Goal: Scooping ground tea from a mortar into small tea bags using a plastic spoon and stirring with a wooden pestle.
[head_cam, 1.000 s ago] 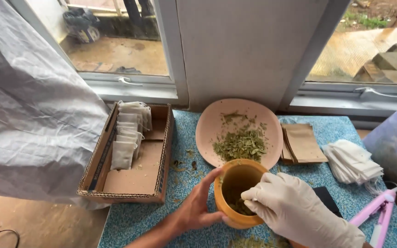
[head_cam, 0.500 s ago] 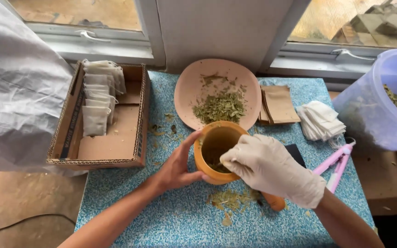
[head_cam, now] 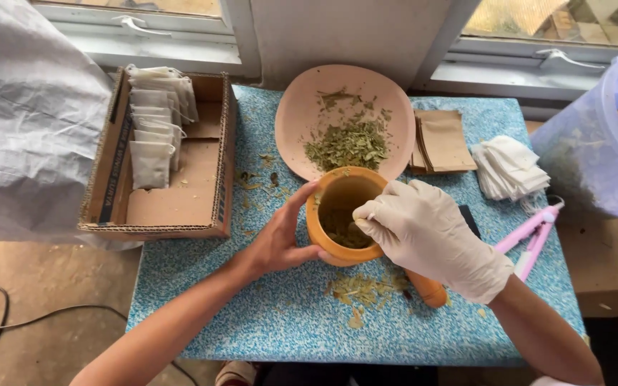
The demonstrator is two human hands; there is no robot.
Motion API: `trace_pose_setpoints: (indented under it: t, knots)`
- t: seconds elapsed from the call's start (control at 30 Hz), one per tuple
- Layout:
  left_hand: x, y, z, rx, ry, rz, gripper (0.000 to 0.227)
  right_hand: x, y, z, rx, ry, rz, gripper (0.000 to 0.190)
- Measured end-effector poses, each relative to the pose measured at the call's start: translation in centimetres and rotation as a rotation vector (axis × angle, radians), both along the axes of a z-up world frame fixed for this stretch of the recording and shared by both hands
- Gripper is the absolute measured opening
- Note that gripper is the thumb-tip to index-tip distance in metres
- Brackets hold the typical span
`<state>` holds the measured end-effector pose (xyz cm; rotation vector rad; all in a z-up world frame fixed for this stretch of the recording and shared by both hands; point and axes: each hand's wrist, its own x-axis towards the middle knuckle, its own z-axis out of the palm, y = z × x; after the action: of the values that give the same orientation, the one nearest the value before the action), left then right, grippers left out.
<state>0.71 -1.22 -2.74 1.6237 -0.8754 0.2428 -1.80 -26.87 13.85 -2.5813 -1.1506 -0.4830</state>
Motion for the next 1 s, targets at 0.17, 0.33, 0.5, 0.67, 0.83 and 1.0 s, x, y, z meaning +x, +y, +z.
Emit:
trace_pose_setpoints:
  t: [0.17, 0.33, 0.5, 0.67, 0.83, 1.0]
  knots:
    - [-0.3, 0.4, 2.4, 0.005, -0.092, -0.047, 0.098, -0.4, 0.8, 0.2, 0.119, 0.254, -0.019, 0.011]
    - [-1.3, 0.4, 3.6, 0.059, -0.129, -0.078, 0.082, -0.1, 0.7, -0.3, 0.243, 0.420, -0.076, 0.010]
    - [-1.2, 0.6, 4.4, 0.088, -0.039, -0.082, 0.087, 0.9, 0.9, 0.7, 0.400, 0.580, -0.134, 0.012]
    - [-1.4, 0.1, 4.6, 0.041, -0.041, -0.087, 0.086, 1.0, 0.7, 0.3, 0.389, 0.646, -0.198, 0.014]
    - [-0.6, 0.3, 4.8, -0.003, -0.110, -0.104, 0.084, 1.6, 1.1, 1.2, 0.405, 0.707, -0.246, 0.019]
    - [-0.8, 0.4, 4.5, 0.030, -0.059, -0.100, 0.086, 1.4, 1.3, 2.4, 0.414, 0.801, -0.270, 0.023]
